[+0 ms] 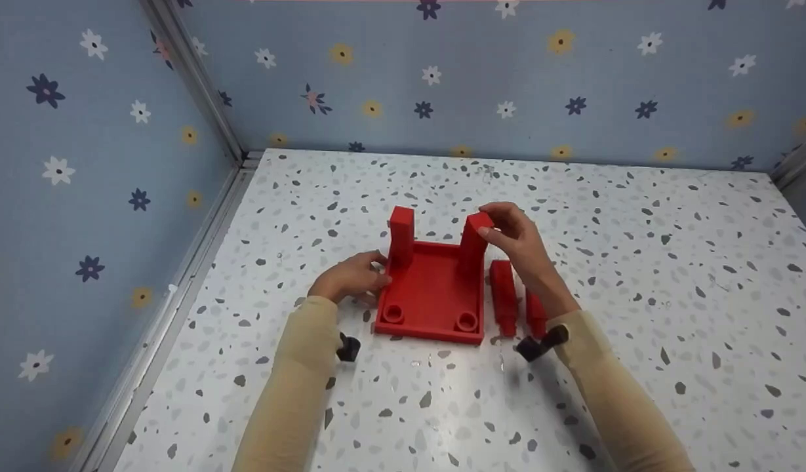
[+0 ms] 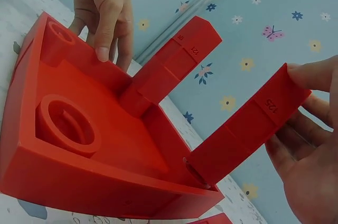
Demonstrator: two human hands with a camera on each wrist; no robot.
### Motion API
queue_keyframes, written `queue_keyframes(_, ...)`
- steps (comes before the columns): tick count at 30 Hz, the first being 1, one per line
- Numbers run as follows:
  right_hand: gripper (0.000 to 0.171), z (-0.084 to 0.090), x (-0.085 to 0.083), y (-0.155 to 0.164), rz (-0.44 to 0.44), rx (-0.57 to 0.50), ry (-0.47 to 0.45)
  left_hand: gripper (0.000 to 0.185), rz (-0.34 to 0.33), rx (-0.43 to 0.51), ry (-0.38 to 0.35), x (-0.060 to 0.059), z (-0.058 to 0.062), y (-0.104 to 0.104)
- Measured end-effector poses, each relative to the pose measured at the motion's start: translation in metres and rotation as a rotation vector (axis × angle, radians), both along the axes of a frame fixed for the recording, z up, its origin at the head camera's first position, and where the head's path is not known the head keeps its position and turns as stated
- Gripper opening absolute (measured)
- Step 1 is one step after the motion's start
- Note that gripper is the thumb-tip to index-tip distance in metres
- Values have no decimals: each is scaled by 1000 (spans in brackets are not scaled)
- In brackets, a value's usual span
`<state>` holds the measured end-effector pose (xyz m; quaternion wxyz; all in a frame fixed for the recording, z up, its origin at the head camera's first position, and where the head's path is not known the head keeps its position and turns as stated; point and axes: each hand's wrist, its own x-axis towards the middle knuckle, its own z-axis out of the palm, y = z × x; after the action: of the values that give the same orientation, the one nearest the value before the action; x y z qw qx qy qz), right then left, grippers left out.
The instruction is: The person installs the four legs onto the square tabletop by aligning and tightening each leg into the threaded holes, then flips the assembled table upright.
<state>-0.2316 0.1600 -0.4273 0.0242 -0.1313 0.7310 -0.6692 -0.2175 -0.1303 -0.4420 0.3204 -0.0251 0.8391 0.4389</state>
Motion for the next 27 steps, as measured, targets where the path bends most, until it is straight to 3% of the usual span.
queue_keyframes(8,44,2,1,-3,-64,71,-7,44,-2,-27,-4,0,1,0)
queue_keyframes(15,40,25,20,-14,-98,159,51,44,-5,-32,4,-1,0,0)
queue_keyframes(20,43,26,24,-18,-140,197,96,44,-8,-39,7,0,1,0)
queue_keyframes(27,46,27,24,-18,-143,224,67,43,-12,-46,25,1,0,0)
